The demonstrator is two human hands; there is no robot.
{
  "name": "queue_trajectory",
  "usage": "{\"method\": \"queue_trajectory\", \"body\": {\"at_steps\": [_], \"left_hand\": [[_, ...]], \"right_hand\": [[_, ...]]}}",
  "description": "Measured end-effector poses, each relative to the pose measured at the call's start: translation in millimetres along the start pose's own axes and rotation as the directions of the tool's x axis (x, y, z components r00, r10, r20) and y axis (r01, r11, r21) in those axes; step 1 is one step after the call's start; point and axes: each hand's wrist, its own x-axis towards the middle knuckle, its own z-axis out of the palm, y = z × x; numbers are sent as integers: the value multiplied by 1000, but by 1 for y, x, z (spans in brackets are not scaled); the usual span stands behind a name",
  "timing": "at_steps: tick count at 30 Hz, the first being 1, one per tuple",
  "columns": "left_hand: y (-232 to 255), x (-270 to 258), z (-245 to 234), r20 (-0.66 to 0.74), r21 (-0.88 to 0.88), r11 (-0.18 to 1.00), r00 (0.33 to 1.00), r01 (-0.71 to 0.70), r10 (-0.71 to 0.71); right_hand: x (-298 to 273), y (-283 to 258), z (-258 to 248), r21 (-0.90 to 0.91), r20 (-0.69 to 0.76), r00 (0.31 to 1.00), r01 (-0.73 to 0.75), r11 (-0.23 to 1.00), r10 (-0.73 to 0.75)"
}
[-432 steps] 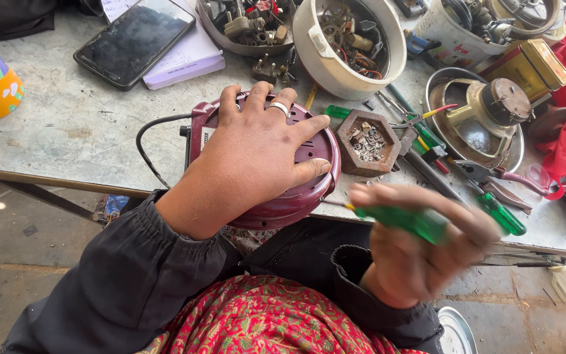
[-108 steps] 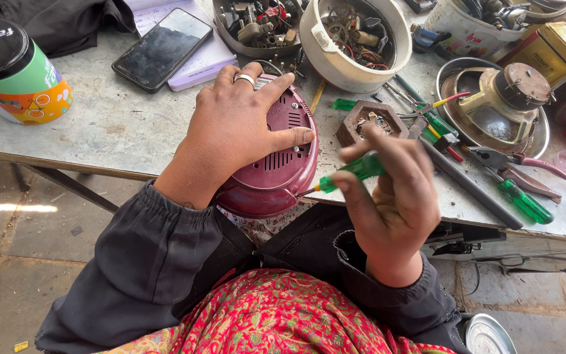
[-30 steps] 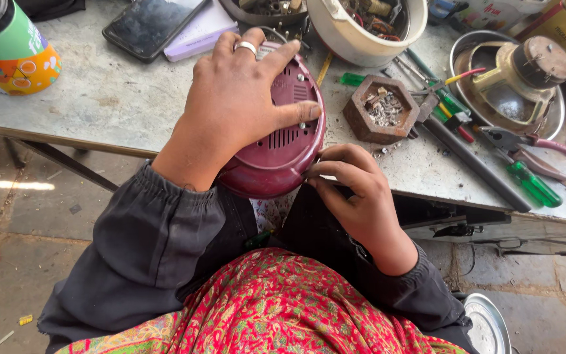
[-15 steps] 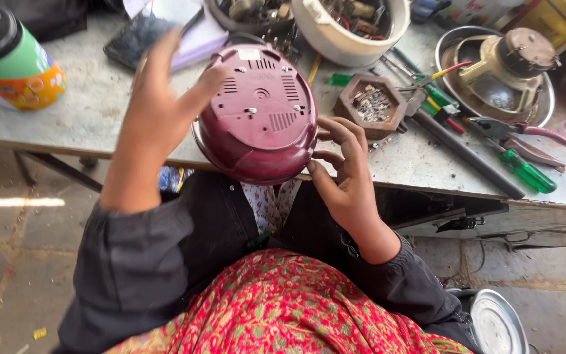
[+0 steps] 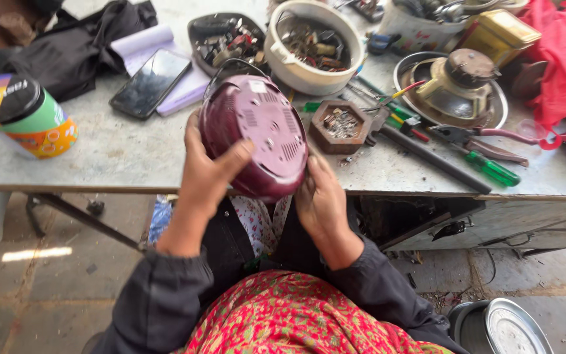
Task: The person uses a screwdriver to remove screws from the bottom of a maroon electric kettle. They rotate the kettle to access different screws and continue unscrewing them throughout the clip.
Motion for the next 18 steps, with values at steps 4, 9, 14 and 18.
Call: {"method": "queue_trajectory", "body": {"at_steps": [4, 9, 14, 18], "left_hand": [[44, -43, 46, 80, 452, 781, 892, -430, 445], [77, -92, 103, 399, 617, 424, 728, -663, 558], [76, -95, 113, 474, 542, 411, 670, -733, 572], [63, -90, 115, 443, 466, 503, 684, -728, 580]], "right_hand": [[-4, 17, -29, 148, -206, 977, -19, 989, 50], [-17, 18, -55, 143, -270, 957, -73, 987, 110], [-27, -14, -35, 220, 17, 993, -117, 968, 116], [-22, -44, -25, 239, 201, 979, -91, 967, 43]]}}
